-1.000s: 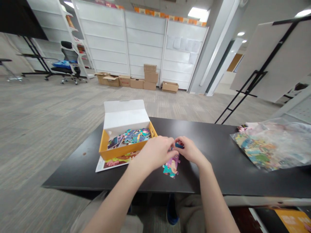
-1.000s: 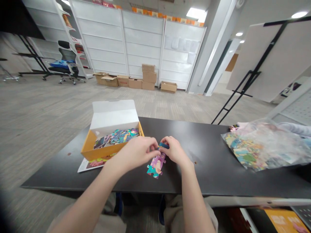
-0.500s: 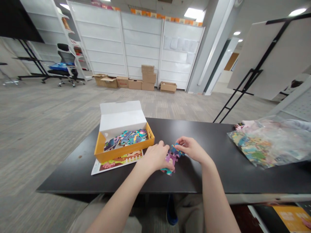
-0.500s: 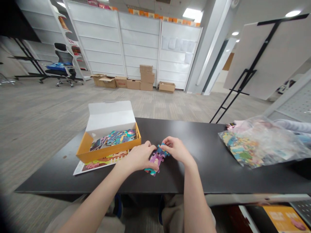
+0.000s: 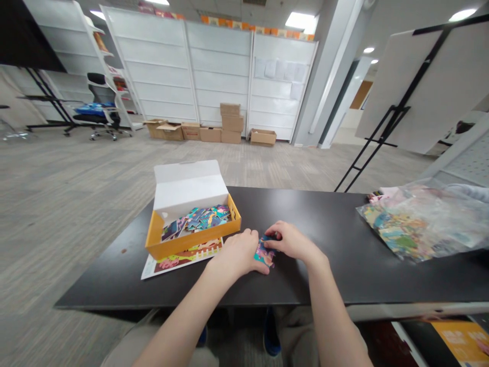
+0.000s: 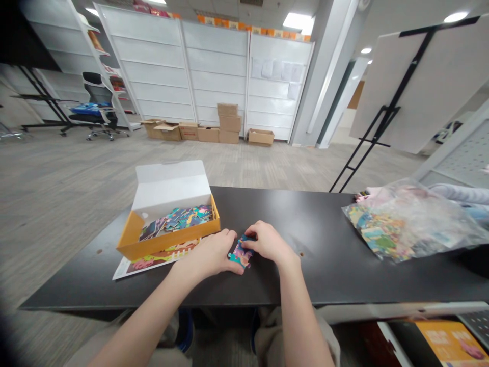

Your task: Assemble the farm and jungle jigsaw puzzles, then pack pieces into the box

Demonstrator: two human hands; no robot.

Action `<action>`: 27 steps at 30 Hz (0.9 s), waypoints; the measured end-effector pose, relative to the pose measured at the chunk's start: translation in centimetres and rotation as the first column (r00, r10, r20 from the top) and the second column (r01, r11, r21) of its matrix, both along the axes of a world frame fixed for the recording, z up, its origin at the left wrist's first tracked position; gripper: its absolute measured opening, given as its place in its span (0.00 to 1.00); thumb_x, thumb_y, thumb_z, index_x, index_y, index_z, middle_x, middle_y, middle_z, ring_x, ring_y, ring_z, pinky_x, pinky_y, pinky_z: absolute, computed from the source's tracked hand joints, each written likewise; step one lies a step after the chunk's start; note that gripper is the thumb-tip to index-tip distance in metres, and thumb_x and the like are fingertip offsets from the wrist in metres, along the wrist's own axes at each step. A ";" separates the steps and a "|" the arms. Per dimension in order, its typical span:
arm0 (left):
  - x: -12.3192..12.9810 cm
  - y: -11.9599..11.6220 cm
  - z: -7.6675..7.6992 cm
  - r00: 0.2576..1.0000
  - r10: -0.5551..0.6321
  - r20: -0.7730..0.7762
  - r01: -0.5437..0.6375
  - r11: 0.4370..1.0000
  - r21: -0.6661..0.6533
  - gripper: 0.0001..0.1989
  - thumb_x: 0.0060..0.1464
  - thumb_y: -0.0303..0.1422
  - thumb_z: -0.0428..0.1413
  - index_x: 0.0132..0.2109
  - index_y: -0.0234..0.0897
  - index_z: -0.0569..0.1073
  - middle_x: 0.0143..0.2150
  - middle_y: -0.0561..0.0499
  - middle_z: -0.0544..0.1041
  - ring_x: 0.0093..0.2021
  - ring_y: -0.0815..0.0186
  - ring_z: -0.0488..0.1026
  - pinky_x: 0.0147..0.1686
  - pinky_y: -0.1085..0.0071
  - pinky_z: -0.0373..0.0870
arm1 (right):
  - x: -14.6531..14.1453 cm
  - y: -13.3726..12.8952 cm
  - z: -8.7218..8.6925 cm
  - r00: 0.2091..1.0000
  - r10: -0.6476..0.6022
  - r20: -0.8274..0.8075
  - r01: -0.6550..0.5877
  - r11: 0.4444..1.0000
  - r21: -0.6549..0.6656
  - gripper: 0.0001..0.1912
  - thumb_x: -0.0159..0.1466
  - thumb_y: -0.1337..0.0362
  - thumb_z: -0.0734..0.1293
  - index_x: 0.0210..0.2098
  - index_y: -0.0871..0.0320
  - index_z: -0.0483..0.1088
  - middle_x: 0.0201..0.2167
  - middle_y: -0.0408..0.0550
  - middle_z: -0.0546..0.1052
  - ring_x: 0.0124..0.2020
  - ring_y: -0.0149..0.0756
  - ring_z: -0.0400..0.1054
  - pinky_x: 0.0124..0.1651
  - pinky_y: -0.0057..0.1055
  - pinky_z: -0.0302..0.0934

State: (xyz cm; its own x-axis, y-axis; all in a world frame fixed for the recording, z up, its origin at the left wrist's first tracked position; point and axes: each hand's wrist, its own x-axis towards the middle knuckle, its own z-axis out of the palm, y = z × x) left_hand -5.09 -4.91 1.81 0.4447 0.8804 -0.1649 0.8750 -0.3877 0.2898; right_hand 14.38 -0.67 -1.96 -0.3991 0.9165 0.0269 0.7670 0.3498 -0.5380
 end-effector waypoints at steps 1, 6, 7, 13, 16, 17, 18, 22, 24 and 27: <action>0.0 0.0 0.1 1.000 0.003 0.006 -0.003 1.000 -0.011 0.32 0.43 0.49 0.67 0.51 0.35 0.70 0.49 0.41 0.75 0.51 0.48 0.76 0.47 0.59 0.72 | -0.1 -0.1 0.0 1.000 0.007 0.000 -0.007 1.000 -0.002 0.11 0.57 0.61 0.74 0.39 0.58 0.79 0.37 0.50 0.76 0.35 0.36 0.69 0.41 0.33 0.63; 0.1 0.3 -0.1 0.999 0.003 0.038 -0.002 1.000 -0.019 0.33 0.42 0.49 0.68 0.50 0.35 0.70 0.50 0.41 0.75 0.50 0.47 0.76 0.47 0.59 0.72 | 0.0 -0.3 0.0 0.993 0.005 -0.120 -0.013 0.998 -0.065 0.13 0.54 0.64 0.74 0.38 0.58 0.73 0.36 0.47 0.76 0.37 0.37 0.69 0.42 0.33 0.64; 0.0 0.4 -0.2 0.999 -0.006 0.047 0.006 1.000 -0.013 0.33 0.42 0.49 0.68 0.50 0.35 0.70 0.50 0.41 0.74 0.50 0.47 0.76 0.46 0.59 0.73 | 0.1 -0.4 0.0 0.985 0.005 -0.170 -0.022 0.995 -0.097 0.13 0.55 0.64 0.74 0.38 0.57 0.71 0.35 0.46 0.76 0.37 0.37 0.70 0.41 0.33 0.64; -0.4 1.4 -1.5 0.991 -0.062 0.117 0.057 0.997 0.048 0.33 0.40 0.50 0.68 0.50 0.37 0.72 0.48 0.44 0.74 0.47 0.49 0.76 0.43 0.60 0.73 | 0.8 -0.4 0.7 0.898 -0.017 -0.440 -0.096 0.968 -0.234 0.13 0.60 0.60 0.71 0.41 0.57 0.67 0.34 0.45 0.78 0.36 0.35 0.71 0.40 0.33 0.66; -0.6 2.0 -2.0 0.977 -0.083 0.198 0.074 0.996 0.054 0.25 0.44 0.46 0.67 0.46 0.38 0.74 0.46 0.46 0.75 0.45 0.54 0.76 0.42 0.64 0.71 | 1.1 -0.5 1.3 0.880 -0.022 -0.474 -0.097 0.969 -0.227 0.14 0.61 0.56 0.71 0.40 0.59 0.70 0.35 0.48 0.78 0.36 0.36 0.71 0.41 0.34 0.66; -0.7 2.1 -2.1 0.967 -0.090 0.239 0.084 0.996 0.037 0.20 0.46 0.45 0.66 0.43 0.39 0.75 0.45 0.48 0.76 0.44 0.56 0.76 0.41 0.66 0.71 | 1.2 -0.6 1.5 0.875 -0.021 -0.485 -0.102 0.969 -0.226 0.15 0.61 0.55 0.71 0.39 0.59 0.71 0.35 0.48 0.78 0.36 0.36 0.71 0.41 0.34 0.66; -0.7 2.3 -2.2 0.955 -0.092 0.283 0.094 0.996 0.010 0.16 0.48 0.43 0.65 0.41 0.39 0.76 0.42 0.49 0.76 0.42 0.59 0.76 0.41 0.68 0.70 | 1.3 -0.6 1.7 0.866 -0.024 -0.499 -0.103 0.969 -0.225 0.16 0.61 0.53 0.71 0.38 0.60 0.71 0.34 0.47 0.78 0.35 0.35 0.71 0.40 0.34 0.66; -0.8 2.5 -2.3 0.918 -0.058 0.393 0.076 0.997 -0.031 0.20 0.50 0.47 0.64 0.44 0.39 0.76 0.41 0.50 0.77 0.42 0.60 0.76 0.41 0.68 0.70 | 1.9 -0.6 2.1 0.827 -0.084 -0.556 -0.038 0.978 -0.204 0.19 0.58 0.50 0.73 0.36 0.60 0.72 0.31 0.46 0.77 0.33 0.34 0.70 0.38 0.33 0.65; -0.7 2.2 -2.2 0.931 -0.077 0.357 0.076 0.997 0.018 0.26 0.47 0.49 0.65 0.49 0.40 0.76 0.48 0.48 0.75 0.47 0.57 0.74 0.46 0.66 0.70 | 2.3 -0.6 2.2 0.816 -0.118 -0.565 -0.004 0.978 -0.210 0.20 0.57 0.49 0.74 0.36 0.60 0.73 0.31 0.47 0.78 0.32 0.35 0.71 0.37 0.33 0.65; -0.5 1.8 -2.0 0.961 -0.125 0.245 0.114 0.992 0.058 0.24 0.47 0.47 0.65 0.50 0.42 0.76 0.52 0.47 0.72 0.52 0.54 0.72 0.50 0.63 0.69 | 2.6 -0.6 2.2 0.798 -0.152 -0.583 0.021 0.974 -0.225 0.21 0.57 0.48 0.73 0.37 0.60 0.73 0.32 0.48 0.78 0.32 0.35 0.72 0.37 0.33 0.66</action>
State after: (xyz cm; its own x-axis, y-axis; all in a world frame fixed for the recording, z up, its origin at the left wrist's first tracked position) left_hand -5.58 -3.10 -0.17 0.5695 0.8220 0.0008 0.7244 -0.5023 0.4721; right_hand 16.96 -1.29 0.26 -0.2828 0.9580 0.0475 0.2956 0.1342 -0.9458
